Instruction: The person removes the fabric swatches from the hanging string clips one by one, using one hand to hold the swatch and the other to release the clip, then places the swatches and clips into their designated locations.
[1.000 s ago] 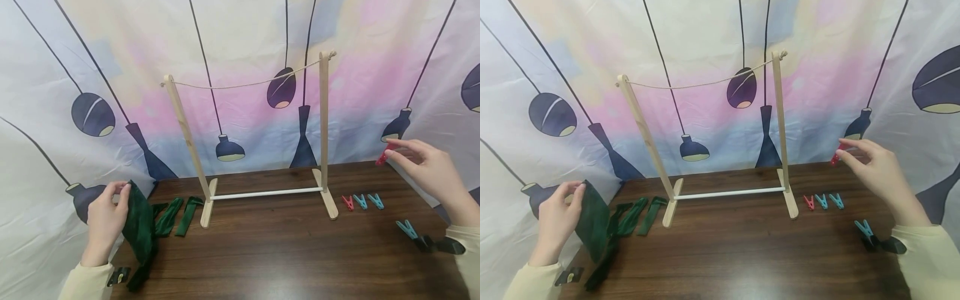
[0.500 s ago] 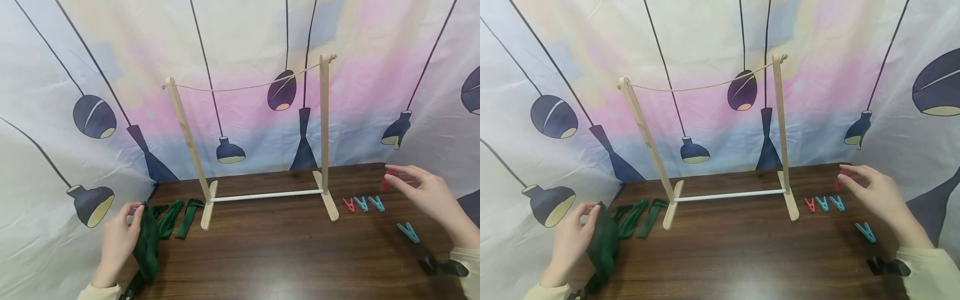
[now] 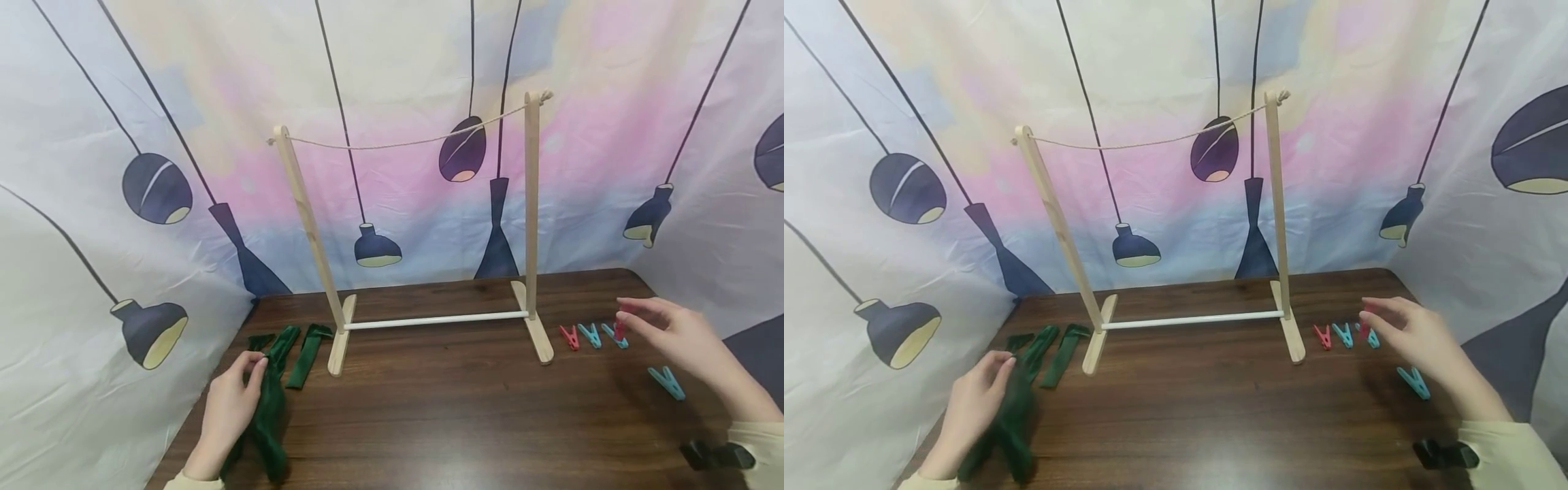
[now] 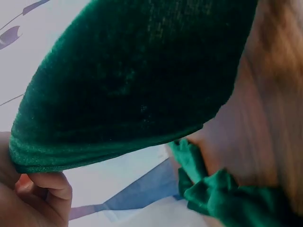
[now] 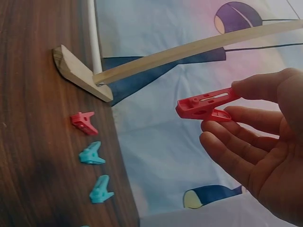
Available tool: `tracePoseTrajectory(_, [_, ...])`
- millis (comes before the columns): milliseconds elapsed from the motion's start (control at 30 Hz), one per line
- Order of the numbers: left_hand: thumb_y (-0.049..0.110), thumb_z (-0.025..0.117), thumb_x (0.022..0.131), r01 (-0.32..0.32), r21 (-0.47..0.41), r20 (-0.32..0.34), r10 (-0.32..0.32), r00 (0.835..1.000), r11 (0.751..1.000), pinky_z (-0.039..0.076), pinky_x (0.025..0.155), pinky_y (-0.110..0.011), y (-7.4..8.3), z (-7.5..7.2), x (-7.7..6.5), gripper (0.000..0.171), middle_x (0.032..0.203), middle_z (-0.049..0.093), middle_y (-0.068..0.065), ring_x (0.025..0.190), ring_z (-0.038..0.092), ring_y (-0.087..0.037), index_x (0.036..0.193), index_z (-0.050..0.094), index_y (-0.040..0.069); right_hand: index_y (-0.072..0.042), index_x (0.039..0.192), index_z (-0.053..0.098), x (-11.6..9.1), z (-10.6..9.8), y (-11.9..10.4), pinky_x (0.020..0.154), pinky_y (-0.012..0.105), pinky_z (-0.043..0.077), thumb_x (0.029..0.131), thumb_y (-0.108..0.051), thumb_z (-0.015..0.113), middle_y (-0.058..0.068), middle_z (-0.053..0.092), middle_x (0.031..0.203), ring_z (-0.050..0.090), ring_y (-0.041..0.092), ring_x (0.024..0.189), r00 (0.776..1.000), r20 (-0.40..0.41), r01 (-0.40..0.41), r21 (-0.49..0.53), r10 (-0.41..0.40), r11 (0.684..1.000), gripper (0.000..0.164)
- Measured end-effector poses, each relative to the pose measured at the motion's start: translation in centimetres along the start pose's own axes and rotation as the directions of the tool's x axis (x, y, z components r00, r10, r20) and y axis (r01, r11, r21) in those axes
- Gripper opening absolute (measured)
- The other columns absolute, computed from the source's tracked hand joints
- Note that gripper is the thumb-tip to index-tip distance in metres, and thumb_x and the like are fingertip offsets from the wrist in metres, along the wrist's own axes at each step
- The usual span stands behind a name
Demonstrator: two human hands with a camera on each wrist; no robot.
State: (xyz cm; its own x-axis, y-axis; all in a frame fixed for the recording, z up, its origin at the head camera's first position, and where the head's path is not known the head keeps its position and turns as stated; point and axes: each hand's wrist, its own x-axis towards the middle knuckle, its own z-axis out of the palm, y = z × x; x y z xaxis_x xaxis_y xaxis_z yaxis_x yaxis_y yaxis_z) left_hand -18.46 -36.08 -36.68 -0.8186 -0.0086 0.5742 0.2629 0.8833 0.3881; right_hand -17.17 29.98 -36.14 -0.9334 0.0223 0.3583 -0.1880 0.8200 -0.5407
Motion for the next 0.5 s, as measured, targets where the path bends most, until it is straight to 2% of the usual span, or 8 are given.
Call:
tracePoseTrajectory(67, [0.014,0.059,0.103,0.009,-0.006,0.026,-0.009,1.0,1.0,0.029,0.039,-0.026,0.0,0.5,-0.2,0.016,0.076,0.064,-0.006,0.039,0.029,-0.006,0.109,0.066,0.001,0.001,0.132,0.062,-0.1,0.3,0.1,0.069,0.048,0.052,0.099,-0.035,0.065,0.03,0.064,0.121,0.062,0.05,0.105,0.999,0.032,-0.001,0.009,0.0,1.0,0.049])
tracePoseTrajectory(200, [0.015,0.058,0.104,0.028,-0.017,0.082,-0.027,0.996,0.999,0.03,0.038,-0.026,-0.1,1.4,-0.5,0.017,0.076,0.064,-0.006,0.039,0.029,-0.007,0.11,0.065,0.0,0.003,0.132,0.062,-0.3,1.0,0.4,0.07,0.048,0.054,0.1,-0.035,0.064,0.032,0.063,0.124,0.063,0.05,0.106,0.996,0.084,-0.008,0.013,0.007,1.0,0.05])
tracePoseTrajectory(267, [0.015,0.058,0.104,0.036,-0.021,0.108,-0.033,0.994,0.999,0.031,0.039,-0.026,-0.1,1.8,-0.6,0.018,0.083,0.067,-0.009,0.039,0.029,-0.007,0.11,0.065,0.0,0.003,0.131,0.062,-0.3,1.3,0.6,0.069,0.044,0.054,0.1,-0.035,0.064,0.031,0.064,0.123,0.065,0.047,0.103,0.995,0.098,-0.01,0.008,0.009,1.0,0.05])
tracePoseTrajectory(367, [0.015,0.057,0.104,0.045,-0.027,0.142,-0.041,0.989,0.999,0.031,0.041,-0.027,-0.1,2.3,-0.7,0.018,0.087,0.069,-0.011,0.04,0.03,-0.008,0.111,0.064,0.0,0.004,0.129,0.064,-0.4,1.7,0.9,0.065,0.035,0.051,0.099,-0.034,0.065,0.028,0.067,0.118,0.069,0.033,0.091,0.994,0.109,-0.007,-0.01,0.008,1.0,0.048])
tracePoseTrajectory(500, [0.014,0.057,0.104,0.047,-0.04,0.165,-0.039,0.985,0.998,0.032,0.041,-0.026,0.0,3.1,-0.7,0.016,0.088,0.069,-0.012,0.041,0.032,-0.008,0.11,0.063,0.0,0.004,0.126,0.066,-0.4,2.2,1.3,0.061,0.031,0.047,0.098,-0.034,0.067,0.021,0.071,0.107,0.062,0.012,0.079,0.991,0.134,0.002,-0.033,0.003,0.999,0.047])
